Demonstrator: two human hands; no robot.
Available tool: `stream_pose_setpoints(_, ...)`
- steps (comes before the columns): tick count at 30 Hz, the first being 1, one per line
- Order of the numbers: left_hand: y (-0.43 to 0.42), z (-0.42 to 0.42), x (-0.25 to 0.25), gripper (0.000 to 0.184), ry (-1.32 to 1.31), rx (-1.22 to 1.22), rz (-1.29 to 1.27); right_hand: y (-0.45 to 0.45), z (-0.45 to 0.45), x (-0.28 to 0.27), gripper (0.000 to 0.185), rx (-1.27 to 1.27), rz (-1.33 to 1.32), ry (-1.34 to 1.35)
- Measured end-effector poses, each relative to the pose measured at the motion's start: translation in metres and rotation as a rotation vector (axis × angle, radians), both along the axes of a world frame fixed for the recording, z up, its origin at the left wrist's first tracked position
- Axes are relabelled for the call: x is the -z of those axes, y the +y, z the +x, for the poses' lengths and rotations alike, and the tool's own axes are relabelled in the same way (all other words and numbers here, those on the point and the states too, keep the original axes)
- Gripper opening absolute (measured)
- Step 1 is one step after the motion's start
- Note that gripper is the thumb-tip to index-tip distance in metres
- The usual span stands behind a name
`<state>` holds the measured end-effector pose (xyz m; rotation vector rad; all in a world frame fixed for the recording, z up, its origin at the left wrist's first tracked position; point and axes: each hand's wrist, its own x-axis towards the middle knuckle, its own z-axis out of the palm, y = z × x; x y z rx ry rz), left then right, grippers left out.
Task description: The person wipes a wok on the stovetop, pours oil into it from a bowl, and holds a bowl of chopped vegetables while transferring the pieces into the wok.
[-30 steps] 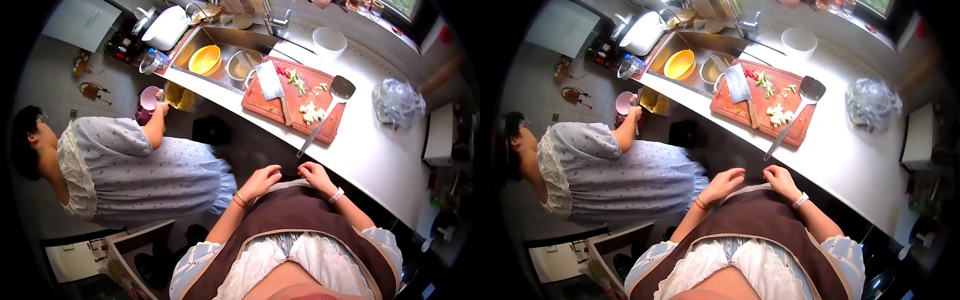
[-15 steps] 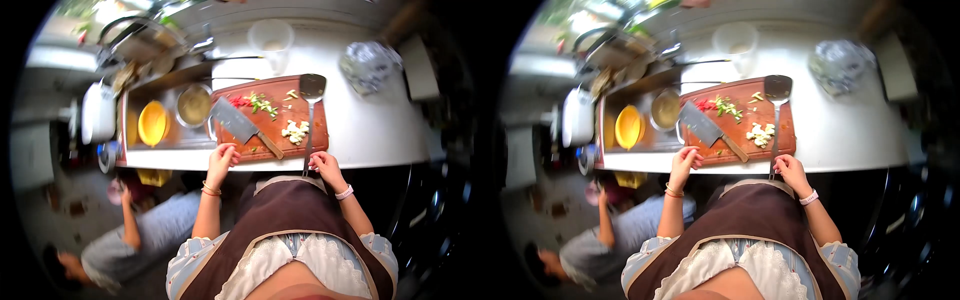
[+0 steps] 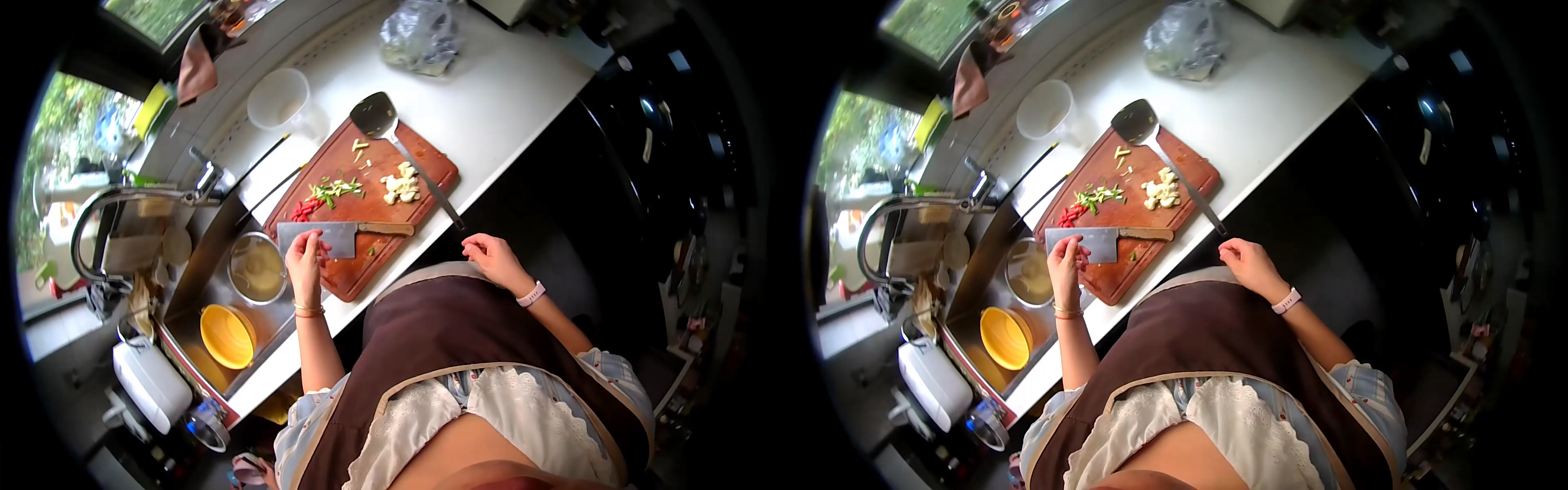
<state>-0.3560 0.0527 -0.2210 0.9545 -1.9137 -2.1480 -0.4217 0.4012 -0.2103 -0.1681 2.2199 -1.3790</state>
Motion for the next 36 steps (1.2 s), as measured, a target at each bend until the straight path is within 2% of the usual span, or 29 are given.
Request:
stream_pose_setpoints(5,0.01,-0.026,-0.015,0.018,0.033,0.053,-0.062,0.027,-0.008,0.011,0.019,0.159,0.013,0.145)
stream_pose_setpoints(6,0.014,-0.036,-0.021,0.018,0.032,0.088,-0.057,0.033,-0.014,-0.009,0.02,0.128,0.122,0.097)
stream_pose_setpoints(10,0.043,-0.06,-0.023,0.021,0.068,0.195,-0.123,0.083,-0.028,-0.013,0.021,0.222,0.138,0.176)
stream_pose_setpoints(15,0.168,-0.11,-0.057,0.024,0.118,0.301,-0.18,0.2,-0.046,-0.002,0.021,0.328,0.268,0.213)
stream_pose_setpoints(18,0.277,-0.151,-0.103,0.023,0.255,0.424,-0.193,0.286,-0.049,0.011,0.024,0.271,0.269,0.138)
stream_pose_setpoints(19,0.312,-0.168,-0.12,0.021,0.382,0.499,-0.224,0.314,-0.048,0.009,0.023,0.278,0.288,0.023)
stream_pose_setpoints(21,0.387,-0.189,-0.163,0.022,0.581,0.661,-0.18,0.364,-0.032,0.015,0.023,0.362,0.381,0.086)
stream_pose_setpoints(22,0.424,-0.194,-0.182,0.023,0.727,0.778,-0.101,0.387,-0.019,0.017,0.023,0.377,0.386,0.082)
stream_pose_setpoints(25,0.52,-0.183,-0.246,0.026,1.059,1.15,0.182,0.433,0.036,0.028,0.022,0.667,0.294,0.013)
stream_pose_setpoints(26,0.54,-0.184,-0.253,0.028,1.223,1.357,0.291,0.438,0.06,0.036,0.021,0.794,0.21,-0.026)
stream_pose_setpoints(28,0.583,-0.184,-0.285,0.026,1.396,1.838,0.573,0.457,0.109,0.041,0.03,0.853,0.351,-0.08)
stream_pose_setpoints(30,0.62,-0.146,-0.294,0.023,1.523,1.828,0.738,0.456,0.153,0.03,0.032,1.072,0.285,-0.113)
stream_pose_setpoints(31,0.636,-0.124,-0.298,0.017,1.663,1.547,0.828,0.462,0.175,0.025,0.032,1.096,0.26,-0.146)
stream_pose_setpoints(33,0.659,-0.106,-0.309,0.018,1.787,1.279,0.96,0.487,0.205,0.014,0.031,1.171,0.315,-0.236)
stream_pose_setpoints(34,0.656,-0.105,-0.319,0.017,1.361,1.625,0.767,0.502,0.213,0.005,0.029,1.257,0.262,-0.273)
stream_pose_setpoints(36,0.693,-0.11,-0.311,0.023,1.086,1.951,0.687,0.555,0.228,0.005,0.026,1.375,0.134,-0.273)
